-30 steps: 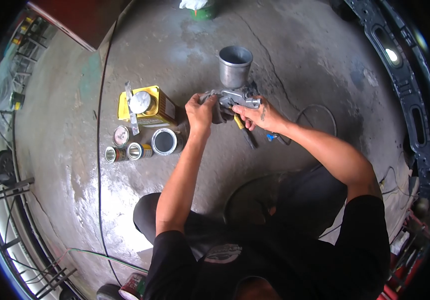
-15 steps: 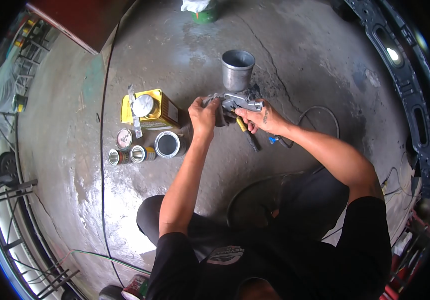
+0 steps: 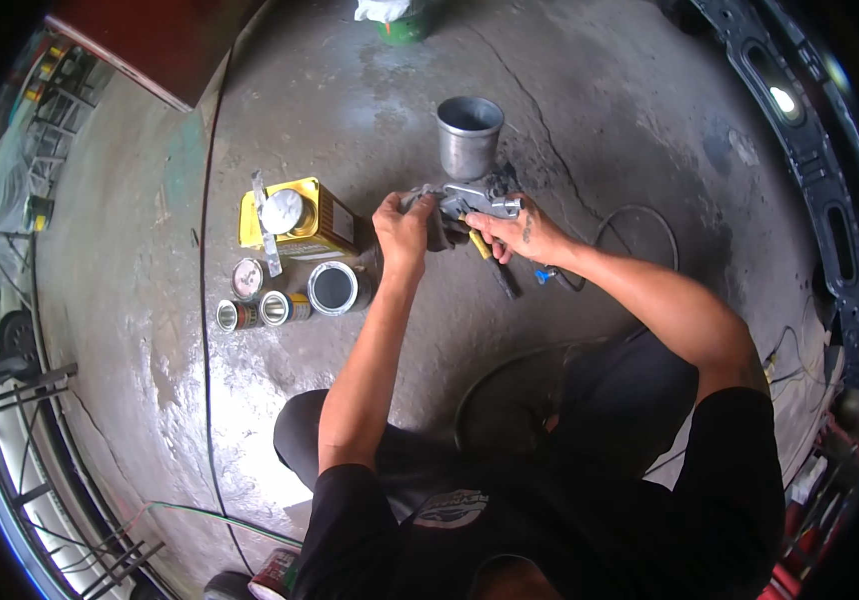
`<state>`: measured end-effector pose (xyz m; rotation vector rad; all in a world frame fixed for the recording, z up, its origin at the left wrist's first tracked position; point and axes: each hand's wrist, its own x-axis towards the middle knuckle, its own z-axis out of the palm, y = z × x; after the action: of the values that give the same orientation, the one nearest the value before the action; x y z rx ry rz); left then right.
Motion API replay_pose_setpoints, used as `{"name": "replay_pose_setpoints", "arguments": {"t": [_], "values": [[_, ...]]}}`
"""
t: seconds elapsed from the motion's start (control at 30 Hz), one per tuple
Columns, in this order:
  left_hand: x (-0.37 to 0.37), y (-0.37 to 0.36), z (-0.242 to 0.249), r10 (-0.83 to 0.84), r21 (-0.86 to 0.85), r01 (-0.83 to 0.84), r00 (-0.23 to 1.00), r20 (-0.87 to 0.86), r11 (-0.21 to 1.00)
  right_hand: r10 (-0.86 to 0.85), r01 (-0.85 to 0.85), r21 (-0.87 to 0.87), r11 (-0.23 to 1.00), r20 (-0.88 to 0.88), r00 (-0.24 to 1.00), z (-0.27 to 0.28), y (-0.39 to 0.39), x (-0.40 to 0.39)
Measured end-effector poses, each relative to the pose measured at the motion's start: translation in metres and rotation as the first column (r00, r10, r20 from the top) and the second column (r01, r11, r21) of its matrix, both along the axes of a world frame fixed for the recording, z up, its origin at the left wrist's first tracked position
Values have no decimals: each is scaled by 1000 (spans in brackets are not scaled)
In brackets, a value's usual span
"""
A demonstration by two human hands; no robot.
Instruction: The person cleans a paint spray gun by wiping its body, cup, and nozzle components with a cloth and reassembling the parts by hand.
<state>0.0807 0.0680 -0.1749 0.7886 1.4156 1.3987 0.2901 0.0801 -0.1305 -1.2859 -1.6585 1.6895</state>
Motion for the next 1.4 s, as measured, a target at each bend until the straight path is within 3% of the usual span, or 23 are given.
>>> {"name": "replay_pose_setpoints", "arguments": {"t": [0.23, 0.57, 0.73, 0.83, 1.03, 1.4], "values": [[0, 1, -4, 0, 3, -1, 1000, 30, 1000, -14, 14, -9, 1000, -13, 1000, 0, -2, -1], [1, 1, -7, 9, -59, 2, 985, 172, 998, -22, 8, 145, 989, 95, 995, -15, -9, -2], [1, 2, -15, -34, -35, 39, 989, 141, 999, -11, -58, 355, 933, 189, 982, -23, -7, 0], [-1, 1, -15, -72, -49, 76, 994, 86, 996, -7, -49, 293, 955, 189, 982, -21, -9, 0], [-1, 2, -20, -76, -29, 78, 996, 56, 997, -4, -83, 332, 940, 254, 967, -14, -12, 0], [1, 1, -8, -55, -17, 57, 993, 108, 998, -1, -103, 498, 861, 204, 979, -19, -15, 1]]}}
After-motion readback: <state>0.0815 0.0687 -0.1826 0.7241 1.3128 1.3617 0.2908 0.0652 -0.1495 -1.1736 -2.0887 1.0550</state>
